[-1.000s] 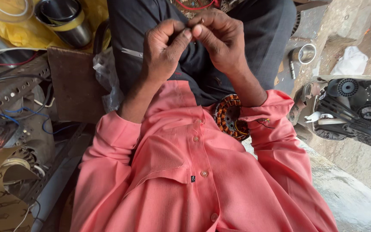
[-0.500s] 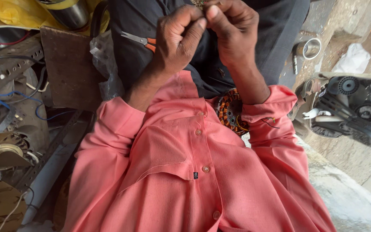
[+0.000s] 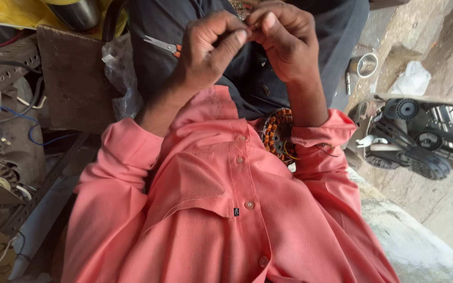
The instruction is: The person sits on the ground with a fan motor stator in their lap and reconnects its winding wires. They strip insulation from the wire ends with pliers and scissors, twist the bare ends together by hand, and attach the joined wires to the motor's terminal post.
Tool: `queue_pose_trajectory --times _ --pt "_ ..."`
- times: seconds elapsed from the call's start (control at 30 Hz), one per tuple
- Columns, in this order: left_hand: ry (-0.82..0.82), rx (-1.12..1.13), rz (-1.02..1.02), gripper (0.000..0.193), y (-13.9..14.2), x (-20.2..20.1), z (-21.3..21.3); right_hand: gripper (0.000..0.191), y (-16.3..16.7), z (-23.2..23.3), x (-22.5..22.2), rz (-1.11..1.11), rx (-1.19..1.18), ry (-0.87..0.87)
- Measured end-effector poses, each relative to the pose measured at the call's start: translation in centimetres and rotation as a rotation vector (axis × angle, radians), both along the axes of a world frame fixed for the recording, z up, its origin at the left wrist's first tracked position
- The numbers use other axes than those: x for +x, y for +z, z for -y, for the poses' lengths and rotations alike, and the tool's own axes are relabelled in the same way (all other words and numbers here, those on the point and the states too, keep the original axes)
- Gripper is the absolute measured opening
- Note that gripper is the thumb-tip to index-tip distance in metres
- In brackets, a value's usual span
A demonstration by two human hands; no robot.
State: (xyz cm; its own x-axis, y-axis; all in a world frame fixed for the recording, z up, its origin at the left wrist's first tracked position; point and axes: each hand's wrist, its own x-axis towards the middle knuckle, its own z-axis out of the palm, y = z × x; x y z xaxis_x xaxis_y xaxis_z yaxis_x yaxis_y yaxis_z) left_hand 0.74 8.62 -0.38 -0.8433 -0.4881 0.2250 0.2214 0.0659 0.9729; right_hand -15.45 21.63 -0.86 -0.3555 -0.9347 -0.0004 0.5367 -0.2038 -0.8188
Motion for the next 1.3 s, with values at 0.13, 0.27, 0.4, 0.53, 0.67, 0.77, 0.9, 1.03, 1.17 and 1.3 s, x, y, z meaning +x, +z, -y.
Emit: queue_pose_trajectory --times 0.13,0.27,0.4,0.53,0.67,0.77,0.9,1.03,1.17,1.3 --pt "0.029 -0.097 0.023 0.006 0.7 0.8 0.3 0.012 0.2 0.2 0.2 -0.13 -0.041 -0.048" --pt "0.056 -0.167 -0.024 0.005 1.0 0.8 0.2 0.01 0.3 0.4 -0.1 0.049 -0.035 -0.029" --pt "-0.003 -0.033 0.018 0.006 0.5 0.4 -0.3 0.008 0.3 0.2 0.4 0.067 -0.085 -0.018" --pt "-0.066 -0.004 0.034 0.01 -0.4 -0.2 -0.5 0.009 0.3 0.1 1.2 0.164 -0.071 -0.096" --pt "-0.154 0.372 0.012 0.013 -1.0 -0.8 -0.4 0.011 0.5 0.5 0.5 0.105 -0.064 -0.07" --pt "-0.124 0.473 0.083 0.014 -1.0 -0.4 -0.5 0.018 0.7 0.4 0.2 0.097 -0.047 -0.014" --pt "-0.154 0.728 0.135 0.013 -0.6 0.3 -0.4 0.027 0.5 0.1 0.6 -0.229 -0.015 0.001" --pt "-0.175 0.695 0.163 0.014 -1.0 0.4 -0.3 0.014 0.0 0.3 0.8 -0.351 -0.048 -0.062" --pt "-0.128 0.324 0.003 0.018 -2.0 0.3 -0.4 0.01 0.0 0.3 1.2 -0.433 0.01 -0.168" --pt "-0.106 0.316 0.036 0.01 -3.0 0.3 -0.3 0.012 1.0 0.4 1.7 -0.654 -0.028 -0.279"
